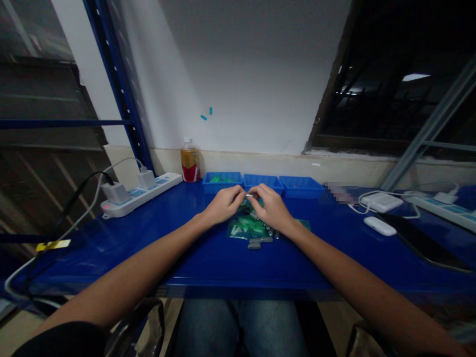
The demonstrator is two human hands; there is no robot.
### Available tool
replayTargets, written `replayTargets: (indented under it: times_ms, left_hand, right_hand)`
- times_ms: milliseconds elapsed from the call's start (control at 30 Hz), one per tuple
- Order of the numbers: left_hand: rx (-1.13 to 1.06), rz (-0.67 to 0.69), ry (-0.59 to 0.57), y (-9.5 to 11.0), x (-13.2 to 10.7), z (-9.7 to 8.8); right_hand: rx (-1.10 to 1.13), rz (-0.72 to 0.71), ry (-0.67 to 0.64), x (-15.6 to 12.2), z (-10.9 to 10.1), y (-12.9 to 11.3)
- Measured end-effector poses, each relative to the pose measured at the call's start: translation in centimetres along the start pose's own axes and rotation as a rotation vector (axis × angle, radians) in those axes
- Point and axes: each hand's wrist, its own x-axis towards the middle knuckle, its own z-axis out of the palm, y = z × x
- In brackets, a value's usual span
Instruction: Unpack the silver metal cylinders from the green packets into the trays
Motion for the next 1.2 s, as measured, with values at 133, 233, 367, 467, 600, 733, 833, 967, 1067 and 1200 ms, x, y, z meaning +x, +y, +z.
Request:
replayTargets:
  times_ms: [133,233,367,467,600,733,833,967,1067,1200]
  left_hand:
    - [-0.011,-0.002,-0.017,0.2,-0.2,0.3]
    - [-0.06,0.057,0.008,0.2,-0.4,0.2]
    - [-0.028,0.164,0.047,0.3,-0.4,0.0]
    - [-0.007,0.165,0.118,0.3,-0.2,-0.1]
    - [-0.06,0.023,0.214,0.4,0.0,0.0]
    - [-0.141,-0.081,0.156,0.4,0.1,0.1]
    - [-0.141,-0.126,0.097,0.2,0.1,0.2]
    - [-0.053,-0.078,-0.028,-0.6,-0.1,0.6]
    - [0.035,0.036,-0.137,-1.5,-0.4,1.2]
    - [0.061,0.051,-0.287,-2.5,-0.6,1.6]
  right_hand:
    - [-0.013,0.01,-0.024,0.0,0.1,0.0]
    - [-0.019,0.049,-0.028,-0.1,0.5,0.2]
    - [-0.003,0.081,-0.023,-0.2,0.9,0.3]
    - [0.048,0.092,0.004,-0.2,0.9,0.3]
    - [0.067,0.091,0.027,-0.2,0.5,0.1]
    - [-0.027,0.032,0.015,-0.3,0.1,-0.4]
    - [-0.096,0.004,-0.017,-0.1,0.0,-0.5]
    - [-0.18,0.04,-0.008,0.3,-0.5,1.7]
    - [-0.265,0.169,0.057,0.1,-1.3,5.4]
    - [-0.359,0.348,0.099,-0.8,-1.7,9.6]
